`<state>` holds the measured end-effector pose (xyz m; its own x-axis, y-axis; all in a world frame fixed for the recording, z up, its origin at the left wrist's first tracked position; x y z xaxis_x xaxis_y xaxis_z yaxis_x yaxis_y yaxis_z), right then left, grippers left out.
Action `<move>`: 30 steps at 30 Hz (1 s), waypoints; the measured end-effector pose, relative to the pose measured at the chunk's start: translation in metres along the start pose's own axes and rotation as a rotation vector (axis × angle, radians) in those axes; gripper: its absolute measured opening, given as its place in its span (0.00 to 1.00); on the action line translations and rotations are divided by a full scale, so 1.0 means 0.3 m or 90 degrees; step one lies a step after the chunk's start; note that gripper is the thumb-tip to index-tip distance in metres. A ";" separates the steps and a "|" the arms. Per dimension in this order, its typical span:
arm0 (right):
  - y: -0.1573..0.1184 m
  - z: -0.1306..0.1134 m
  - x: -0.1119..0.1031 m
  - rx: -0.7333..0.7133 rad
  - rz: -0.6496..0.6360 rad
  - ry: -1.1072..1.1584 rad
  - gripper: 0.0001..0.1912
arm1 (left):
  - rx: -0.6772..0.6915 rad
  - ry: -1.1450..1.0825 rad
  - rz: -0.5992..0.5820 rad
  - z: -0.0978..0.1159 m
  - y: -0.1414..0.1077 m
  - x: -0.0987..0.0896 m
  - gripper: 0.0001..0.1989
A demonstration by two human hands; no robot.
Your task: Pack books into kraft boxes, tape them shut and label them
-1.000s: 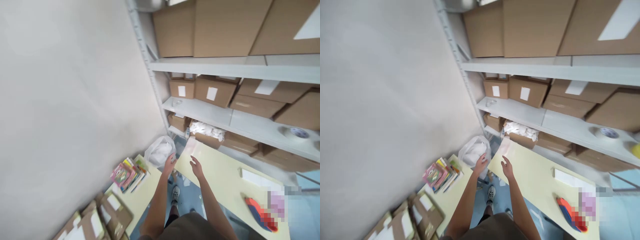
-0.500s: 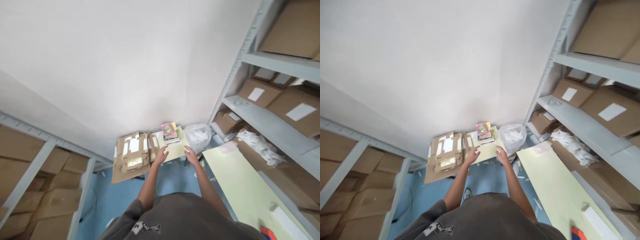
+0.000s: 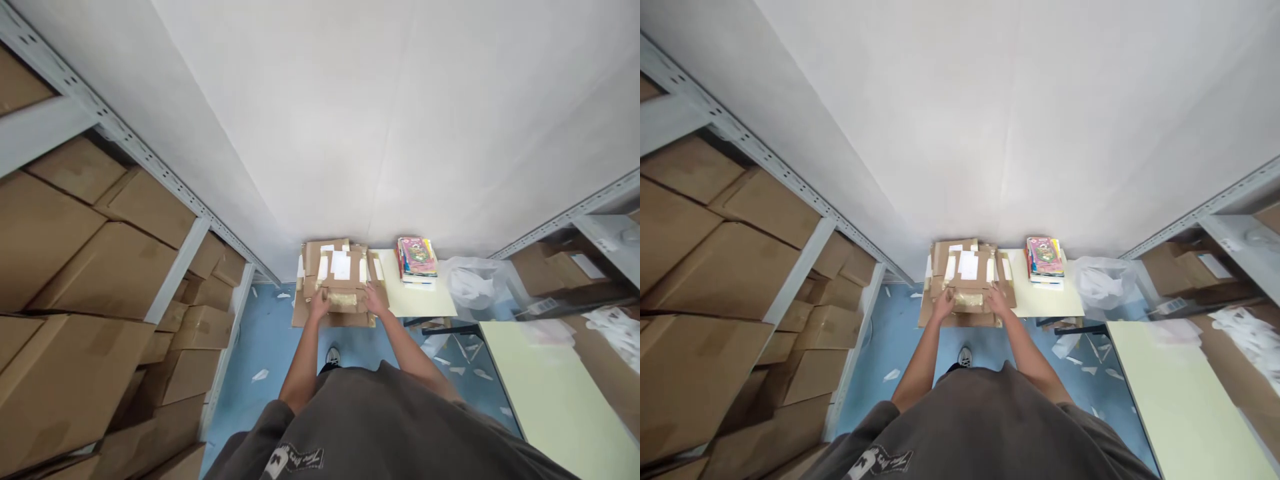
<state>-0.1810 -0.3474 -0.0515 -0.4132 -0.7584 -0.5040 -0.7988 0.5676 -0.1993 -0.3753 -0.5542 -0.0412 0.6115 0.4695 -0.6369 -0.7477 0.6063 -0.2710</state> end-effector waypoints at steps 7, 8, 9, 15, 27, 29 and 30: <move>0.164 -0.112 0.228 0.133 -0.118 -0.187 0.37 | -0.141 -0.041 -0.019 -0.131 0.123 -0.048 0.35; 0.167 -0.126 0.256 0.112 -0.139 -0.197 0.36 | -0.153 -0.054 -0.016 -0.142 0.132 -0.051 0.33; 0.165 -0.138 0.282 0.080 -0.157 -0.197 0.37 | -0.168 -0.072 -0.009 -0.152 0.140 -0.053 0.31; 0.102 -0.125 0.334 -0.014 -0.129 -0.115 0.37 | -0.178 -0.174 -0.007 -0.174 0.167 -0.075 0.07; 0.007 0.051 0.062 0.256 0.237 0.488 0.47 | 0.041 -0.442 -0.148 0.011 0.111 -0.108 0.18; -0.009 0.050 0.019 0.275 0.229 0.555 0.44 | 0.044 -0.470 -0.179 0.056 0.114 -0.126 0.22; -0.018 0.047 -0.003 0.267 0.229 0.584 0.42 | 0.045 -0.479 -0.192 0.079 0.116 -0.136 0.24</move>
<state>-0.1702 -0.3452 -0.0617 -0.9046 -0.3772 0.1985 -0.4230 0.7377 -0.5261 -0.4202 -0.5370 -0.0075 0.8130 0.5702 0.1184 -0.5206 0.8027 -0.2910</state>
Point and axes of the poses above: each hand's wrist, its own y-axis towards the middle knuckle, its own x-axis out of the palm, z = x × y, the point moved 1 cm from there along y, towards the middle knuckle, and after that the axes turned 8 degrees about y, right-handed, at the moved point
